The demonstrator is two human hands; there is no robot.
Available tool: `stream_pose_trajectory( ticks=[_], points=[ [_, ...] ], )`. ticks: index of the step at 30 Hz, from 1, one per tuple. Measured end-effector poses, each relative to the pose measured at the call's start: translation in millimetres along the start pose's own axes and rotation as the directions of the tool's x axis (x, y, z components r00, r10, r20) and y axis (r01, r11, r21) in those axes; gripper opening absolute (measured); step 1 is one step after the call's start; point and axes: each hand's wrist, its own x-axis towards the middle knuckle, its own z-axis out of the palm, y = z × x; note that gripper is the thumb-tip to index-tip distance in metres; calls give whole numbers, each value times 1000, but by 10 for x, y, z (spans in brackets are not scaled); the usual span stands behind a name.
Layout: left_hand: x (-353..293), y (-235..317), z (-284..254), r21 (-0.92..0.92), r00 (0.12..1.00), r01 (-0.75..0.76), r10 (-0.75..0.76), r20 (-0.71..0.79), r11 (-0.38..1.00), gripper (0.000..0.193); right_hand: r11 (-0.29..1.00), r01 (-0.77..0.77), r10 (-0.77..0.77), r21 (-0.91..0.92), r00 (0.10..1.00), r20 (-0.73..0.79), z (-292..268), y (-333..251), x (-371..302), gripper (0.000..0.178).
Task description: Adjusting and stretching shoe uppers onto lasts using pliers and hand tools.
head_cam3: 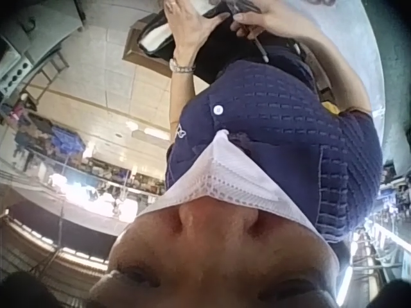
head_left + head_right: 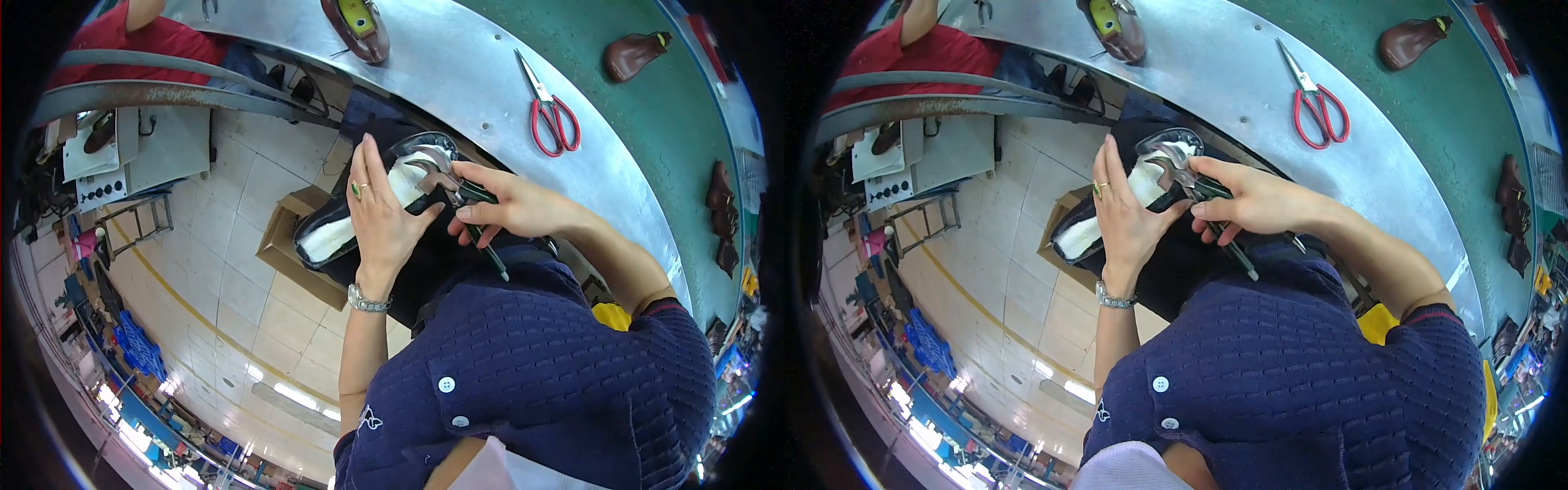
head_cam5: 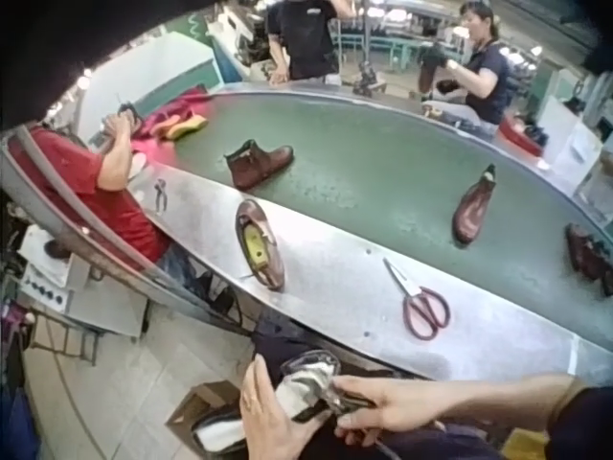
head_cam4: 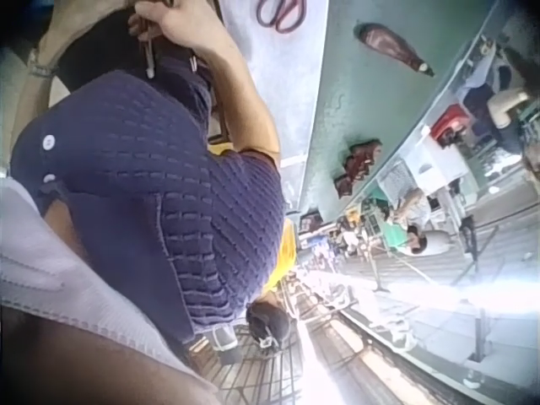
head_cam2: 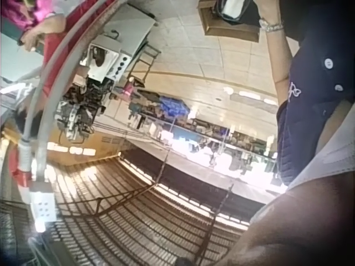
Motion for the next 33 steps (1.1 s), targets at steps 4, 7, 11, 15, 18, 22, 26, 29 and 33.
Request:
stream_pose_trajectory(
  ticks=[4,7,11,15,18,22,26,29,33],
  points=[
    [-18,-40,41,12,998,-65,65,-5,998,101,979,-115,100,168,990,97,-15,-57,94,62],
    [-67,-97,141,110,985,-148,157,-72,983,94,991,-118,117,64,993,29,3,-31,63,60],
    [-129,-88,198,222,968,-209,234,-91,952,89,919,-26,-7,-395,997,-83,-40,-84,38,56],
    [-242,-108,260,321,947,-186,257,-193,929,76,519,82,-169,-851,986,-8,-19,-477,13,61],
    [-277,-25,368,232,934,-180,240,-266,956,64,605,97,-578,-790,737,-351,173,-238,156,69],
    [-406,-42,439,178,906,-170,225,-359,969,59,447,35,-470,-894,860,-201,184,36,279,72],
    [-452,-94,497,153,874,-207,253,-416,966,59,420,141,-593,-897,790,-154,238,-76,183,72],
    [-473,-89,556,102,837,-243,261,-482,965,63,445,120,-586,-888,788,-188,294,-14,210,70],
    [-597,-181,539,21,824,-318,287,-489,948,72,294,138,-409,-946,912,6,199,-85,185,67]
  ],
)
